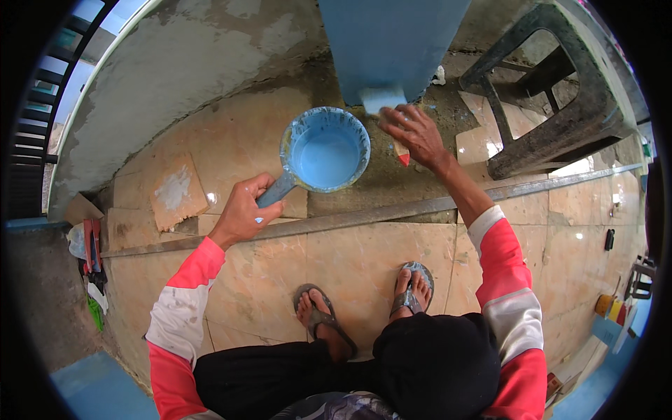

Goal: The person paints a vertical pillar and adjacent wall section with light blue paint using a brush and a small paint container. They repeatedly dip the brush into the container, apply paint in vertical strokes, and later refill the container from a larger bucket.

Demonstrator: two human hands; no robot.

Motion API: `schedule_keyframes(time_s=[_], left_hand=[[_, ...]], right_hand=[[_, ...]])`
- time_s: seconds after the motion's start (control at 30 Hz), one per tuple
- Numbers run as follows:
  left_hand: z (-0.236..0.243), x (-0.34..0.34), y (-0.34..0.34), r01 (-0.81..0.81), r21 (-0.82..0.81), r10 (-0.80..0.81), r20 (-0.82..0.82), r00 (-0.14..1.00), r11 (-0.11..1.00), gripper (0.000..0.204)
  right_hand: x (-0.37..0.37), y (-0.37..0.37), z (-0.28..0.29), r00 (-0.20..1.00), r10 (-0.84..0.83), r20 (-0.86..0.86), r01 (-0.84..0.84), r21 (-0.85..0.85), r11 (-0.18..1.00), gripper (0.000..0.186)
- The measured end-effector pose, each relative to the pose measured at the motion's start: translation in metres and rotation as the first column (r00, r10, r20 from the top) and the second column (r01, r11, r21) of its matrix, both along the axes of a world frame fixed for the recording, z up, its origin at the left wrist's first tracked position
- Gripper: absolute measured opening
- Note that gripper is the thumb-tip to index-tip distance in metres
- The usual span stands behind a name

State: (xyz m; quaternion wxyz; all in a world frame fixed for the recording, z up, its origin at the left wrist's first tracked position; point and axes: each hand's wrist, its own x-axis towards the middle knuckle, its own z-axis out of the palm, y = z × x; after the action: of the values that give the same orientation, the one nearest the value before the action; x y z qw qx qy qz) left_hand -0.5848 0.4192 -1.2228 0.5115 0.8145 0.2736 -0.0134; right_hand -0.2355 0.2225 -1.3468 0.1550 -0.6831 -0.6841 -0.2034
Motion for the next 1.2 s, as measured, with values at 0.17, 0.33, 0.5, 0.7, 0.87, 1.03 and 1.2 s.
schedule_keyframes(time_s=[0.17, 0.33, 0.5, 0.7, 0.87, 1.03, 1.2], left_hand=[[0.006, -0.008, 0.001, -0.002, 0.027, 0.003, -0.034, 0.999, 1.0, 0.016], [0.001, -0.031, 0.003, -0.045, 0.006, 0.046, -0.02, 0.999, 0.999, 0.017], [0.009, -0.035, 0.003, -0.072, -0.024, 0.071, -0.041, 0.997, 0.997, 0.018], [0.008, -0.043, 0.005, -0.1, -0.03, 0.098, -0.045, 0.994, 0.995, 0.017], [0.013, -0.044, 0.006, -0.082, 0.0, 0.082, -0.054, 0.995, 0.997, 0.017], [0.009, -0.049, 0.007, -0.098, 0.007, 0.099, -0.072, 0.993, 0.995, 0.017], [0.008, -0.042, 0.007, -0.073, -0.022, 0.072, -0.053, 0.996, 0.997, 0.017]], right_hand=[[0.023, 0.023, 0.023, 0.988, -0.01, -0.152, 0.012, 0.007, 1.0, 0.049], [-0.016, 0.019, 0.056, 0.991, 0.001, -0.131, 0.044, 0.335, 0.941, 0.046], [-0.022, 0.037, 0.011, 0.974, 0.046, -0.224, -0.054, -0.03, 0.998, 0.047], [-0.023, 0.061, 0.006, 0.99, 0.01, -0.139, 0.011, 0.151, 0.988, 0.042], [-0.032, 0.053, -0.007, 0.971, 0.023, -0.236, -0.01, 0.057, 0.998, 0.042], [-0.034, 0.06, 0.016, 0.982, 0.01, -0.188, 0.039, 0.259, 0.965, 0.046], [-0.034, 0.05, 0.007, 0.967, 0.039, -0.251, -0.025, 0.059, 0.998, 0.044]])
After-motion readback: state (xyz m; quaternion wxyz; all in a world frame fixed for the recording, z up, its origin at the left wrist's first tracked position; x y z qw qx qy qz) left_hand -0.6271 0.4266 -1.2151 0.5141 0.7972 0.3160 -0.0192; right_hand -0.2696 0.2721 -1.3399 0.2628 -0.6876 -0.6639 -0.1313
